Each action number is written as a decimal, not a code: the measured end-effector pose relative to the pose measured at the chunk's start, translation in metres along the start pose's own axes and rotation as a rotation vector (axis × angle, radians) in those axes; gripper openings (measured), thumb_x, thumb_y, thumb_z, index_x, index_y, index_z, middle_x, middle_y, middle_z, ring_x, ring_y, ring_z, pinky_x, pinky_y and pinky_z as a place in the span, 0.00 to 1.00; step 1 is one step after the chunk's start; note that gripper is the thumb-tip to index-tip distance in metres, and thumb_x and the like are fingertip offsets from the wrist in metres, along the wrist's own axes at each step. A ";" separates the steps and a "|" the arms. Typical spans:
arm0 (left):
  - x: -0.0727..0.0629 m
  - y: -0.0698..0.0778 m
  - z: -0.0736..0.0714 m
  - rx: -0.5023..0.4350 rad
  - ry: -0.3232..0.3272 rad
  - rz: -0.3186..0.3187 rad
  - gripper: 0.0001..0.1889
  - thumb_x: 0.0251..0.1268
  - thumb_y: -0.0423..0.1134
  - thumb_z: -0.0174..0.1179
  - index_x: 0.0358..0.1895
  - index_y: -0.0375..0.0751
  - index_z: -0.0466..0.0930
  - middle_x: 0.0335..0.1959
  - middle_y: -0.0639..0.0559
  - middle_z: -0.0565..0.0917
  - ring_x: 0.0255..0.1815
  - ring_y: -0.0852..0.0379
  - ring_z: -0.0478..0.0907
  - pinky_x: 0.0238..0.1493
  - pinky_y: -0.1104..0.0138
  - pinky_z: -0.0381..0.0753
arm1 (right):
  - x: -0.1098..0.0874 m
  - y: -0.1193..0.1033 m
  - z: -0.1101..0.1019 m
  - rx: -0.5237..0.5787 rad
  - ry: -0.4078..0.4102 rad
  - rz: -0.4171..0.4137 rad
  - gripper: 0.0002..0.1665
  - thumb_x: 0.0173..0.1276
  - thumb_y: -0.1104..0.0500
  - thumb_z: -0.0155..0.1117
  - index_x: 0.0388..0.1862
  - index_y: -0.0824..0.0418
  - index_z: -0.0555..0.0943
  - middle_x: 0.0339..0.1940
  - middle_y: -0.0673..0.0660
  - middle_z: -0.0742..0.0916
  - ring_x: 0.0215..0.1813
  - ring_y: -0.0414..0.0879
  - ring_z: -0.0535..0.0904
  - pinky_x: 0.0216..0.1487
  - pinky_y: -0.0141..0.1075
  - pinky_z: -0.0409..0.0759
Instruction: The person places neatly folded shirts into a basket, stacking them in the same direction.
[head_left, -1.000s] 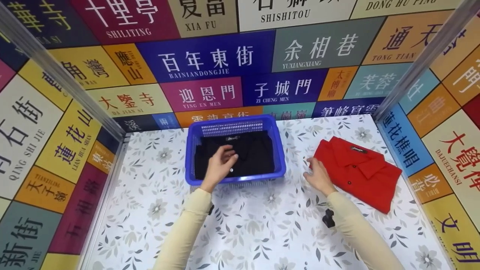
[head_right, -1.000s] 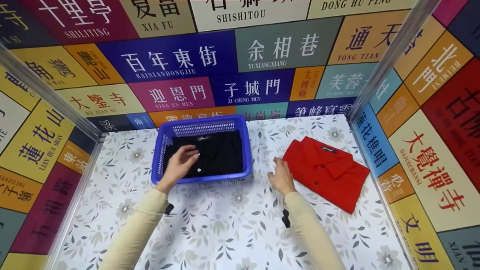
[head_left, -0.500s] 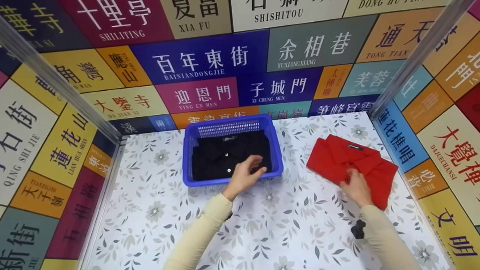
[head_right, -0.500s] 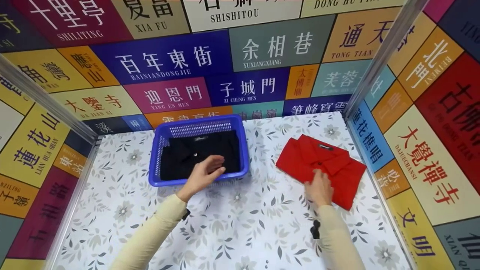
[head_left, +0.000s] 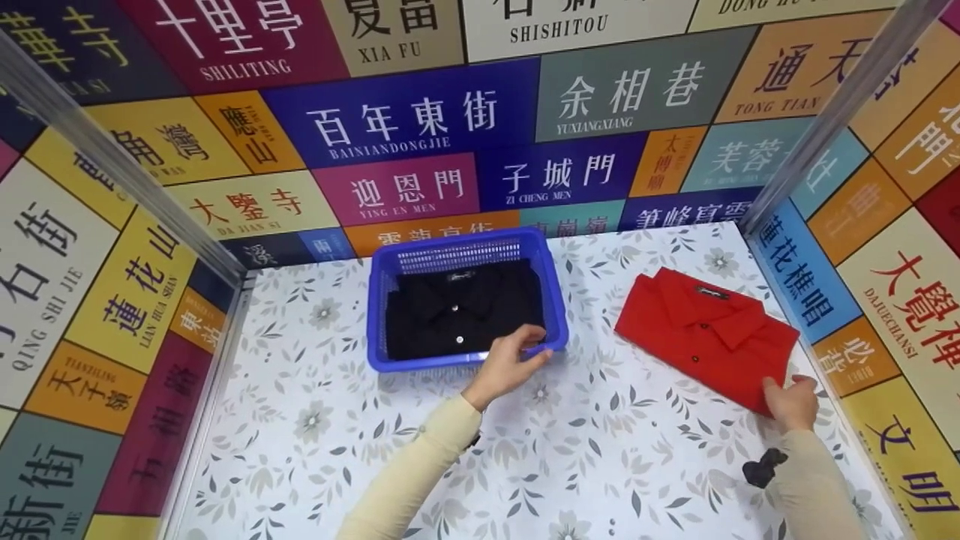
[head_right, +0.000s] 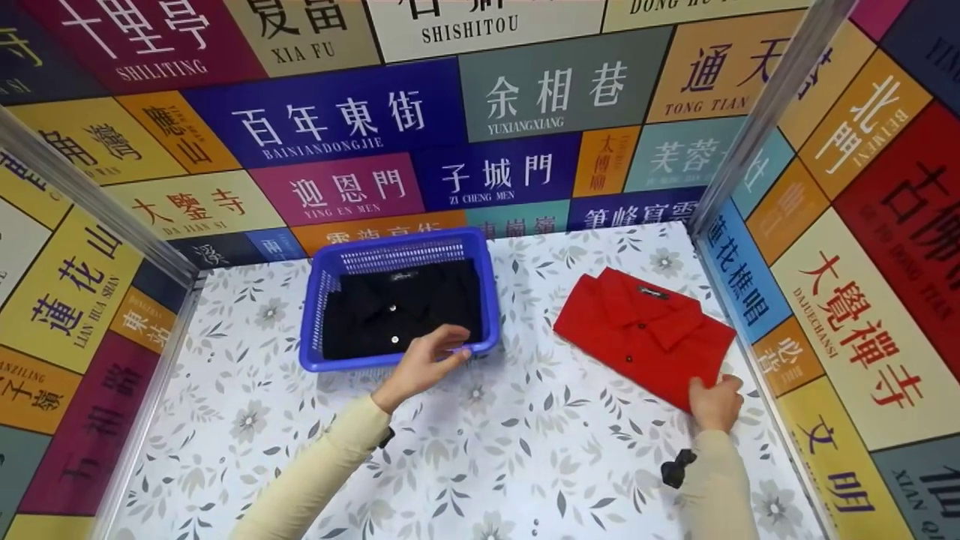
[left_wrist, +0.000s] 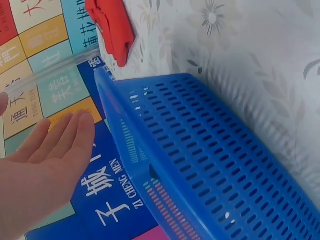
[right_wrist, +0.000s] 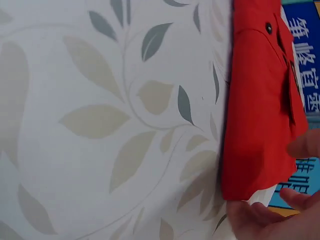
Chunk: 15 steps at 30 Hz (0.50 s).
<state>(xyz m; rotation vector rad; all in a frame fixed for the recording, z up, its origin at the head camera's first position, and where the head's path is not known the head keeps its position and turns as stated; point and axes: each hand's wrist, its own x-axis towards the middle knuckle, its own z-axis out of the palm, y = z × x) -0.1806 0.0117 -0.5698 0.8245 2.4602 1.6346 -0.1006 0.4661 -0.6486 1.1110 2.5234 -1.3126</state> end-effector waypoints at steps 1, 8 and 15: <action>0.000 0.000 0.002 -0.005 -0.007 0.001 0.16 0.64 0.34 0.62 0.51 0.27 0.76 0.50 0.32 0.81 0.51 0.41 0.80 0.53 0.65 0.77 | 0.001 0.001 -0.001 0.039 0.011 0.012 0.43 0.71 0.49 0.45 0.67 0.82 0.48 0.64 0.83 0.60 0.66 0.73 0.57 0.67 0.58 0.57; -0.004 0.000 0.015 -0.036 -0.040 -0.010 0.15 0.65 0.32 0.60 0.49 0.25 0.75 0.48 0.32 0.81 0.48 0.38 0.80 0.52 0.64 0.78 | 0.003 -0.003 0.002 0.333 -0.064 0.175 0.52 0.69 0.41 0.51 0.72 0.80 0.46 0.68 0.75 0.61 0.64 0.60 0.62 0.67 0.43 0.64; -0.006 -0.005 0.033 0.024 -0.086 -0.039 0.13 0.65 0.32 0.59 0.48 0.27 0.77 0.45 0.35 0.83 0.47 0.42 0.81 0.49 0.63 0.80 | -0.002 -0.001 0.008 0.488 -0.277 0.211 0.31 0.71 0.47 0.55 0.56 0.71 0.62 0.25 0.49 0.76 0.24 0.38 0.73 0.30 0.31 0.76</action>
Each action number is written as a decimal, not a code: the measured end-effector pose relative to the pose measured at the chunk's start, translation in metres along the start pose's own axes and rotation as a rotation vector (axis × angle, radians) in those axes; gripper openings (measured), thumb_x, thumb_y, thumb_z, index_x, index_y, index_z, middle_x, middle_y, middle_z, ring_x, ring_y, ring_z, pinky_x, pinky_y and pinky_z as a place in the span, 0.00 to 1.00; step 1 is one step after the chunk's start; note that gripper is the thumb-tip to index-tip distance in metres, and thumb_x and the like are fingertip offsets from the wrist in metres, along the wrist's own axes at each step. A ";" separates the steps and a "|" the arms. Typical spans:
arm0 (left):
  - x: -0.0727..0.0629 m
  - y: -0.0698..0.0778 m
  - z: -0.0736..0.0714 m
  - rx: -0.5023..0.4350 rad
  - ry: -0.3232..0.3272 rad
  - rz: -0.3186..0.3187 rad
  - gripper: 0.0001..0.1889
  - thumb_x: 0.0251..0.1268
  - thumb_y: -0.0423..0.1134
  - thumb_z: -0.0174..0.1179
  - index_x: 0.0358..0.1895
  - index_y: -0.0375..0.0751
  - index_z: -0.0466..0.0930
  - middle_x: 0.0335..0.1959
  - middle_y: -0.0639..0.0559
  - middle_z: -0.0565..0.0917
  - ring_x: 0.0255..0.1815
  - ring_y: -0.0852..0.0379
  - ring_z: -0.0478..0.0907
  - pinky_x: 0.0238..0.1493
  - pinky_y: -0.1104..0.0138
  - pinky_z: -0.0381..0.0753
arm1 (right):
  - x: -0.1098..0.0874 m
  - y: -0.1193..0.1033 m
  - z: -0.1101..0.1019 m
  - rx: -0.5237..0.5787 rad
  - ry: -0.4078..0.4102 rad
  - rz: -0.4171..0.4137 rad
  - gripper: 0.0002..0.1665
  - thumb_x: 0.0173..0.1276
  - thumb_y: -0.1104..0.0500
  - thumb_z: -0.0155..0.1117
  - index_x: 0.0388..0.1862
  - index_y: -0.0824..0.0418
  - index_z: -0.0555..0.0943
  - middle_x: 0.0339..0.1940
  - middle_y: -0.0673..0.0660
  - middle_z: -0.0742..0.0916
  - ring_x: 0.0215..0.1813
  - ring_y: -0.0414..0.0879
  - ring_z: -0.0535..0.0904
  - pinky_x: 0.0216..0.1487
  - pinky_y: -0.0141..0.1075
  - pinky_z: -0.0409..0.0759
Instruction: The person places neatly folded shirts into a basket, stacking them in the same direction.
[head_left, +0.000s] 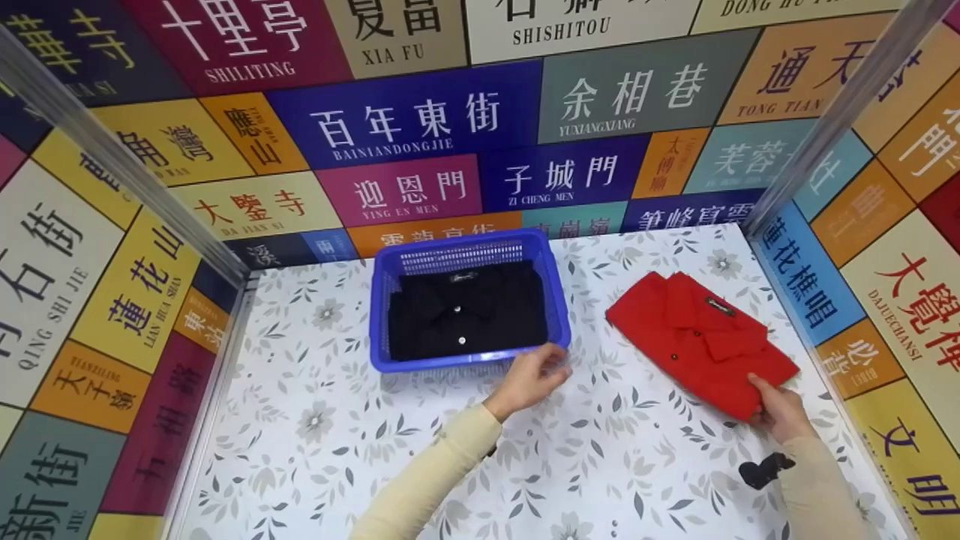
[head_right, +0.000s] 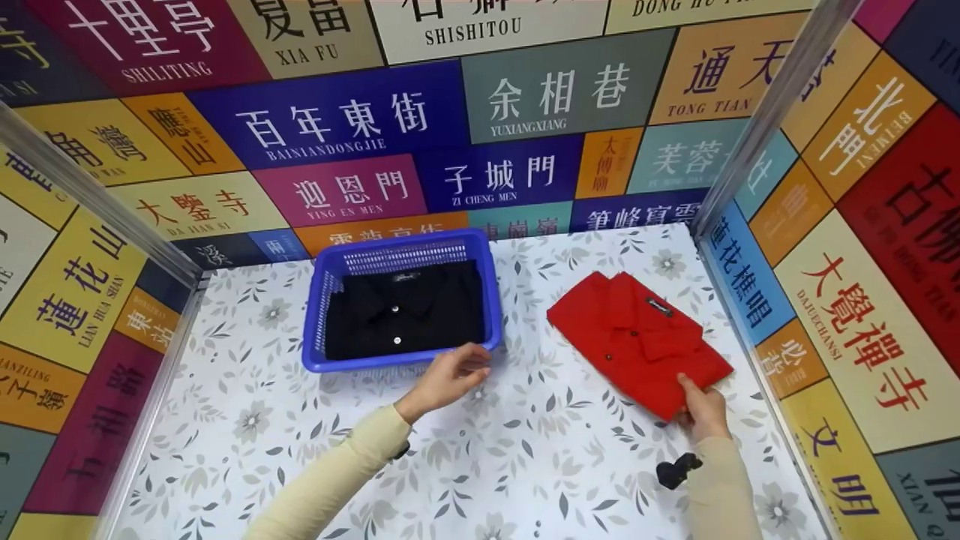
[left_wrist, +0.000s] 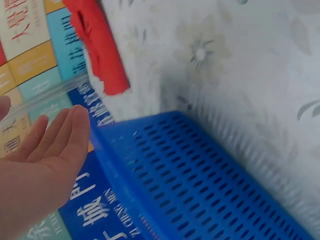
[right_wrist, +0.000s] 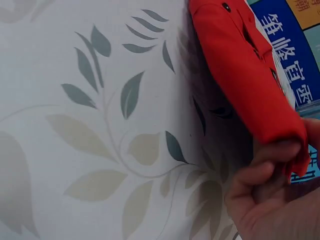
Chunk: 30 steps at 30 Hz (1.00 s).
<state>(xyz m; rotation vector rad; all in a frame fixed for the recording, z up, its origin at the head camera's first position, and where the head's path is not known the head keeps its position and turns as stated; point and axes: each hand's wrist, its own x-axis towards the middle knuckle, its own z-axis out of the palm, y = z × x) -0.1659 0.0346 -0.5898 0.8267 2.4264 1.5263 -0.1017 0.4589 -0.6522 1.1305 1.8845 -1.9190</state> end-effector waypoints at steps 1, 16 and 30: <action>0.001 -0.001 0.004 0.007 -0.004 -0.003 0.13 0.64 0.32 0.59 0.48 0.27 0.77 0.45 0.35 0.83 0.47 0.42 0.81 0.49 0.62 0.80 | -0.001 0.002 -0.001 -0.020 -0.027 -0.019 0.28 0.72 0.49 0.55 0.54 0.70 0.61 0.24 0.48 0.76 0.22 0.38 0.72 0.29 0.31 0.76; 0.019 -0.029 0.049 0.128 -0.051 -0.157 0.13 0.57 0.29 0.58 0.46 0.29 0.79 0.45 0.38 0.83 0.46 0.45 0.82 0.47 0.70 0.79 | -0.018 0.032 -0.006 -0.445 -0.299 -0.356 0.43 0.74 0.66 0.44 0.74 0.70 0.31 0.68 0.77 0.51 0.49 0.52 0.72 0.38 0.37 0.79; 0.040 -0.028 0.063 -0.038 -0.134 -0.460 0.28 0.55 0.32 0.59 0.62 0.27 0.69 0.48 0.37 0.80 0.47 0.47 0.78 0.51 0.63 0.76 | -0.026 0.029 -0.007 -0.611 -0.416 -0.397 0.45 0.71 0.65 0.48 0.75 0.70 0.34 0.72 0.79 0.48 0.66 0.70 0.56 0.62 0.51 0.68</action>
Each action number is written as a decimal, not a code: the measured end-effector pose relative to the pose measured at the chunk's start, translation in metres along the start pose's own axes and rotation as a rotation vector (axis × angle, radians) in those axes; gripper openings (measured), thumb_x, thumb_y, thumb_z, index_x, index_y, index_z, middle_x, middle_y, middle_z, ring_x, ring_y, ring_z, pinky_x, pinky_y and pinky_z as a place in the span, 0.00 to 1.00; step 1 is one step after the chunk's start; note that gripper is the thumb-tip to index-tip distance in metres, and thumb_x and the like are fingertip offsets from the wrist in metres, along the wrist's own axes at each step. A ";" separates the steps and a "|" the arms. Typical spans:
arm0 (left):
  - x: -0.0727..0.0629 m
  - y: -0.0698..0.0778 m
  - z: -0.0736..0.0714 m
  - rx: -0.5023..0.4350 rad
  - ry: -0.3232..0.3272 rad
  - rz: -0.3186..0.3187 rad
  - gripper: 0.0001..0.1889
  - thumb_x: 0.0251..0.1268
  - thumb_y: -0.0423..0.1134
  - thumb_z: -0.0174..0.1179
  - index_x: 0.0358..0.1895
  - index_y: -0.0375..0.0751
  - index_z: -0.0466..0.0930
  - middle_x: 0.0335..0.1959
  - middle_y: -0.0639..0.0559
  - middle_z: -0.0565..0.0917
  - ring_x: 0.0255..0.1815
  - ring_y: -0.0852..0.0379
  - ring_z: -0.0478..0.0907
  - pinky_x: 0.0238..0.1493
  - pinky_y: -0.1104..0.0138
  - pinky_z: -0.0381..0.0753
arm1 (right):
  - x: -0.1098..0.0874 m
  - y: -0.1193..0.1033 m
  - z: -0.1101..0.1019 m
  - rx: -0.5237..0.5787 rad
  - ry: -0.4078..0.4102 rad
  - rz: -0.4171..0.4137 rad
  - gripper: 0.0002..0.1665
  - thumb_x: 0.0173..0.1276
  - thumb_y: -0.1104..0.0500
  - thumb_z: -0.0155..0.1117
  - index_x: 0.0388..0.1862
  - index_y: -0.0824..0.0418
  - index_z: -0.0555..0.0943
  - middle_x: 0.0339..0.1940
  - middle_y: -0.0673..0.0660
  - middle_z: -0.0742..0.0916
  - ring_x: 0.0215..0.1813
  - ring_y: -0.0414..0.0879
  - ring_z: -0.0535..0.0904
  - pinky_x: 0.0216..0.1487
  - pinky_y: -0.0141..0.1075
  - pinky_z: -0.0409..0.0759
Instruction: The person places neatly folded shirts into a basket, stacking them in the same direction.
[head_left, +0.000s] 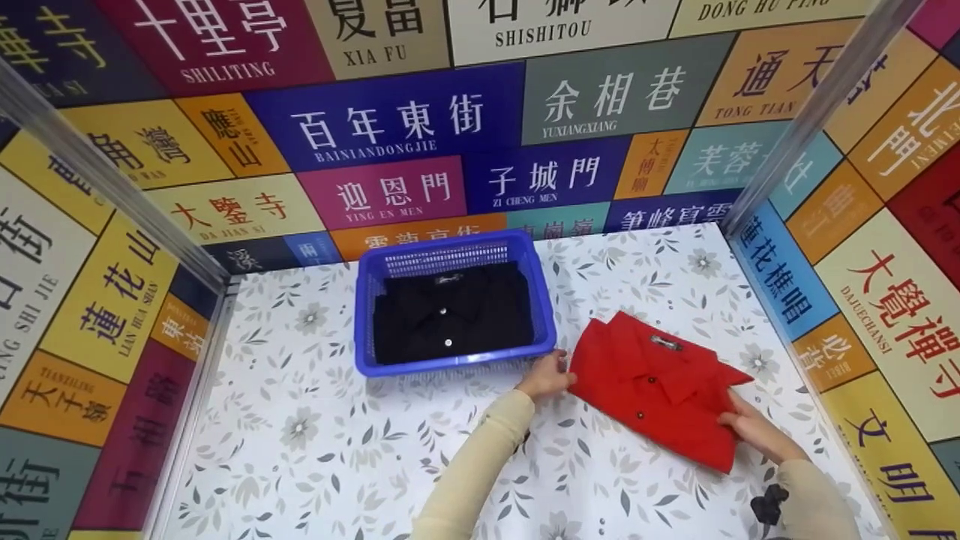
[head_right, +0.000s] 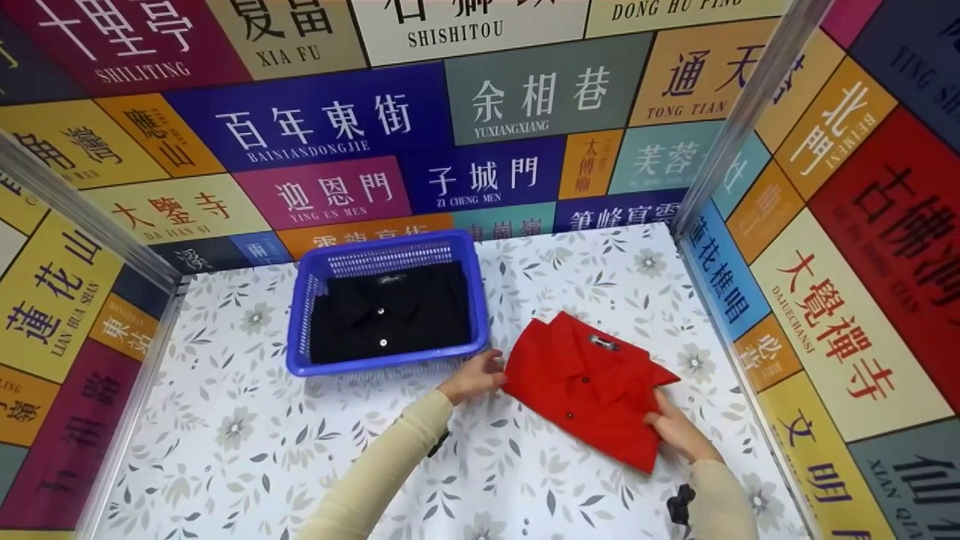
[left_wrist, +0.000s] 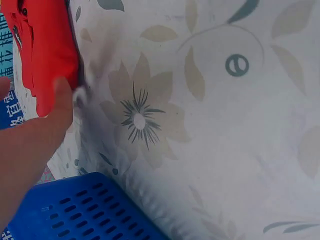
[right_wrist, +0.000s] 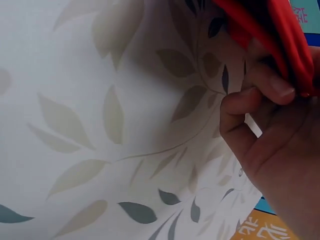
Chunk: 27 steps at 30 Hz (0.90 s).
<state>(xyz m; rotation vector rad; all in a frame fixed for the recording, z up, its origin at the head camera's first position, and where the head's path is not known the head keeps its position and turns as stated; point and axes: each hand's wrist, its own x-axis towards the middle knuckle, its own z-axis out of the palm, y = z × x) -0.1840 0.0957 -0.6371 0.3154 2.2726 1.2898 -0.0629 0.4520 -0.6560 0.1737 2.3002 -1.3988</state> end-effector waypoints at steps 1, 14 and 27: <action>0.000 0.000 0.002 -0.069 -0.021 -0.025 0.29 0.56 0.32 0.59 0.63 0.27 0.68 0.47 0.38 0.80 0.45 0.47 0.79 0.50 0.63 0.77 | 0.001 -0.001 -0.001 -0.038 0.004 -0.015 0.44 0.72 0.65 0.48 0.75 0.71 0.35 0.72 0.79 0.48 0.69 0.72 0.52 0.65 0.57 0.62; -0.010 -0.011 0.025 -0.237 -0.059 -0.213 0.11 0.59 0.30 0.57 0.45 0.34 0.73 0.30 0.49 0.77 0.22 0.57 0.72 0.30 0.63 0.80 | 0.016 -0.011 0.004 -0.328 0.135 -0.207 0.37 0.64 0.74 0.50 0.69 0.84 0.50 0.65 0.85 0.61 0.66 0.78 0.56 0.62 0.67 0.57; -0.007 -0.005 0.028 -0.353 -0.103 -0.071 0.34 0.46 0.20 0.55 0.64 0.32 0.66 0.53 0.40 0.74 0.58 0.46 0.67 0.60 0.61 0.68 | 0.029 -0.008 0.009 -0.256 0.179 -0.219 0.39 0.60 0.75 0.45 0.70 0.83 0.48 0.68 0.84 0.56 0.68 0.78 0.49 0.64 0.67 0.49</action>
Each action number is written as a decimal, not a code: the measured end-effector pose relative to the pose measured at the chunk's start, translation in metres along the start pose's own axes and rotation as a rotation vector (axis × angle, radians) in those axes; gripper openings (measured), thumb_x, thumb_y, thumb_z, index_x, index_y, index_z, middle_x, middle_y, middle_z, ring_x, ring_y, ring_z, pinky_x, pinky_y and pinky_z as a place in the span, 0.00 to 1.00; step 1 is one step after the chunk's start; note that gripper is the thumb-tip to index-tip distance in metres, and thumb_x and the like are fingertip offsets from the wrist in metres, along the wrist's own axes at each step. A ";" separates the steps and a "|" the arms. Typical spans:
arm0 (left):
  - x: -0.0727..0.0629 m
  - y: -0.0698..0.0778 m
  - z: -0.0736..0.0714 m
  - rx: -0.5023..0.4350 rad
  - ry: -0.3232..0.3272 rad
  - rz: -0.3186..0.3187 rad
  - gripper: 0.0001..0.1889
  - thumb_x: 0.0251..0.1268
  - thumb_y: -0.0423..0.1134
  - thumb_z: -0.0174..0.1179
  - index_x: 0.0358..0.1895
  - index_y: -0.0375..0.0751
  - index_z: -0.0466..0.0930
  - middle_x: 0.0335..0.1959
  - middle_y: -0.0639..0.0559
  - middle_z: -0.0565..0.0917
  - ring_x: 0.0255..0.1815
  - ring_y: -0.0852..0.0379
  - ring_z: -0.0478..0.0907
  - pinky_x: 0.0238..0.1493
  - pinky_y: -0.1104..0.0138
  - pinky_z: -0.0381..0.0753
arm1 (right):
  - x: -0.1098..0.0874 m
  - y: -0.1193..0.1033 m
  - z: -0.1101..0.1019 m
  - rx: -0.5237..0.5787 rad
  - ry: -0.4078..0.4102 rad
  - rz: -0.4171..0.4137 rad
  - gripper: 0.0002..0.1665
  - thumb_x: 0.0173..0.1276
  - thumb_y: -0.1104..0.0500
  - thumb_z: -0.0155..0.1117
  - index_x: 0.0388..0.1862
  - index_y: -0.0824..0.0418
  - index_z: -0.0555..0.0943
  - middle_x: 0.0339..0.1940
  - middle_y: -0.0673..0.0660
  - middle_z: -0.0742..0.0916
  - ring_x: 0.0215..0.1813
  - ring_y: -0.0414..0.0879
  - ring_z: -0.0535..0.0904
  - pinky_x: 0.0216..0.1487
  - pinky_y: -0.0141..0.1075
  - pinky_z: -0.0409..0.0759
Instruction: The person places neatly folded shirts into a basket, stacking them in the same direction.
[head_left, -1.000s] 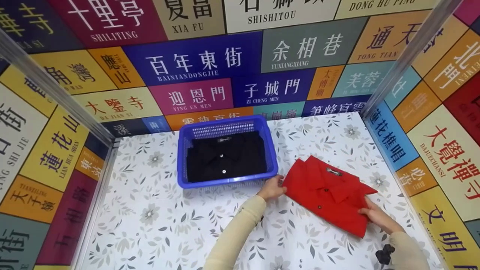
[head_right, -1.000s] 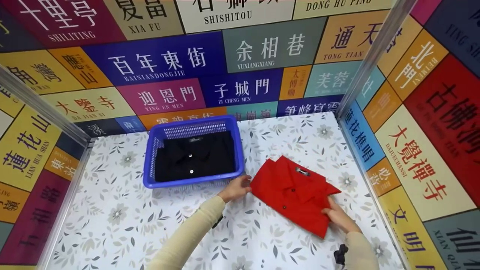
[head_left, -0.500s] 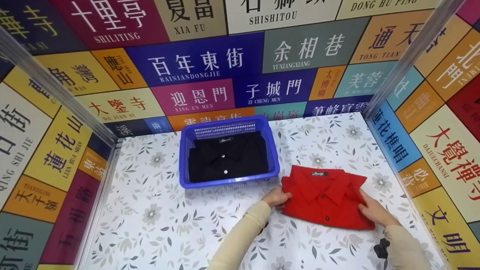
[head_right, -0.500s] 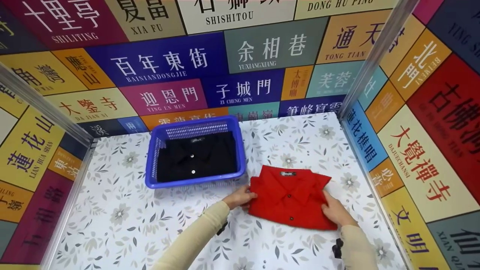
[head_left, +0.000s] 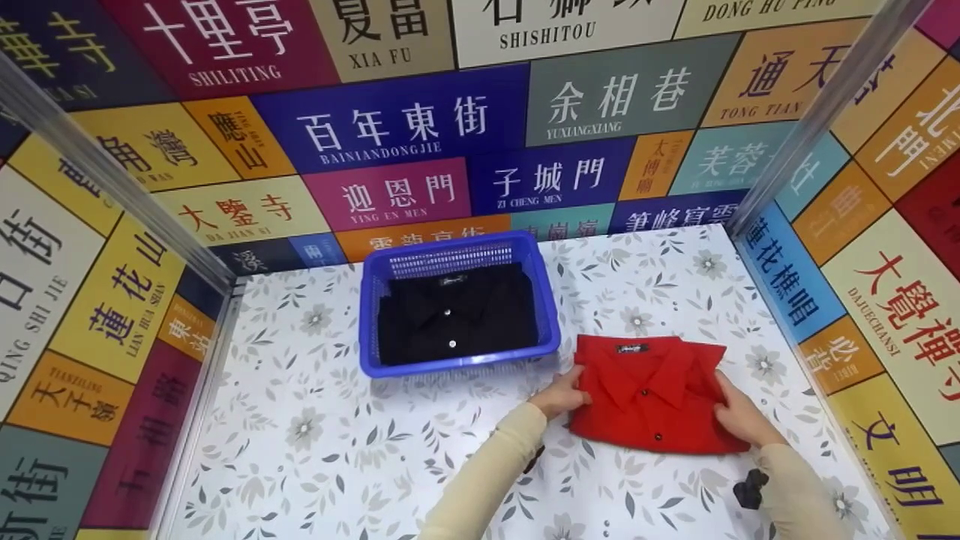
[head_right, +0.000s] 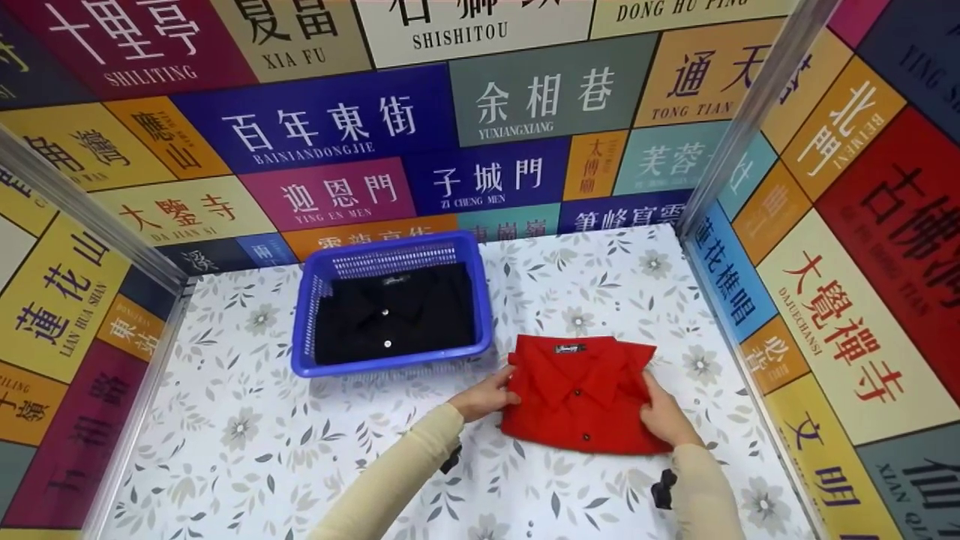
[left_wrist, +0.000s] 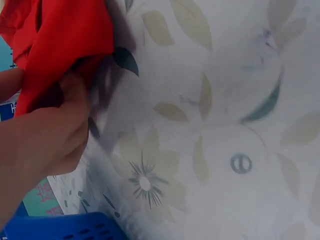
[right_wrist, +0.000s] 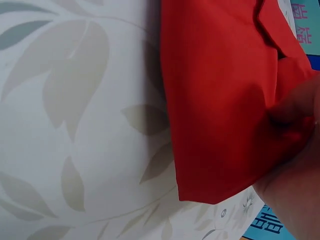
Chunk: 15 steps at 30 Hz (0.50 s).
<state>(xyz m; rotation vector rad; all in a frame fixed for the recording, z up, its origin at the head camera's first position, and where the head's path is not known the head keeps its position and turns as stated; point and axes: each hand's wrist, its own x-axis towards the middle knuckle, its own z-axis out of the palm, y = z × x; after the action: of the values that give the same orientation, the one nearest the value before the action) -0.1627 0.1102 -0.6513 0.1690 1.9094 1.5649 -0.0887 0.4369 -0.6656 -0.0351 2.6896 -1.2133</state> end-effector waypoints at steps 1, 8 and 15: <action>0.000 -0.001 0.001 -0.031 0.004 0.006 0.34 0.45 0.18 0.55 0.63 0.32 0.67 0.50 0.41 0.75 0.55 0.47 0.69 0.58 0.61 0.70 | 0.002 -0.002 -0.001 0.018 -0.022 0.020 0.40 0.60 0.75 0.45 0.70 0.83 0.47 0.68 0.84 0.54 0.68 0.78 0.48 0.65 0.67 0.49; -0.005 -0.008 -0.001 -0.095 0.123 -0.022 0.43 0.43 0.14 0.57 0.70 0.35 0.58 0.50 0.40 0.77 0.46 0.49 0.76 0.45 0.62 0.77 | 0.017 -0.015 -0.010 0.047 -0.156 0.041 0.44 0.55 0.78 0.45 0.71 0.82 0.44 0.69 0.83 0.52 0.69 0.77 0.45 0.66 0.67 0.45; -0.012 -0.013 -0.002 -0.283 0.132 0.032 0.34 0.43 0.10 0.53 0.57 0.37 0.62 0.46 0.41 0.80 0.44 0.50 0.77 0.45 0.62 0.77 | 0.026 -0.031 -0.013 0.087 -0.185 0.006 0.45 0.54 0.79 0.44 0.73 0.78 0.45 0.71 0.80 0.53 0.70 0.75 0.47 0.66 0.67 0.45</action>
<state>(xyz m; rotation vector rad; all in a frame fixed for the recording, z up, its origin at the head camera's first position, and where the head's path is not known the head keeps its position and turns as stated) -0.1508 0.0993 -0.6586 -0.0265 1.7641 1.8885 -0.1185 0.4230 -0.6386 -0.1213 2.4752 -1.2581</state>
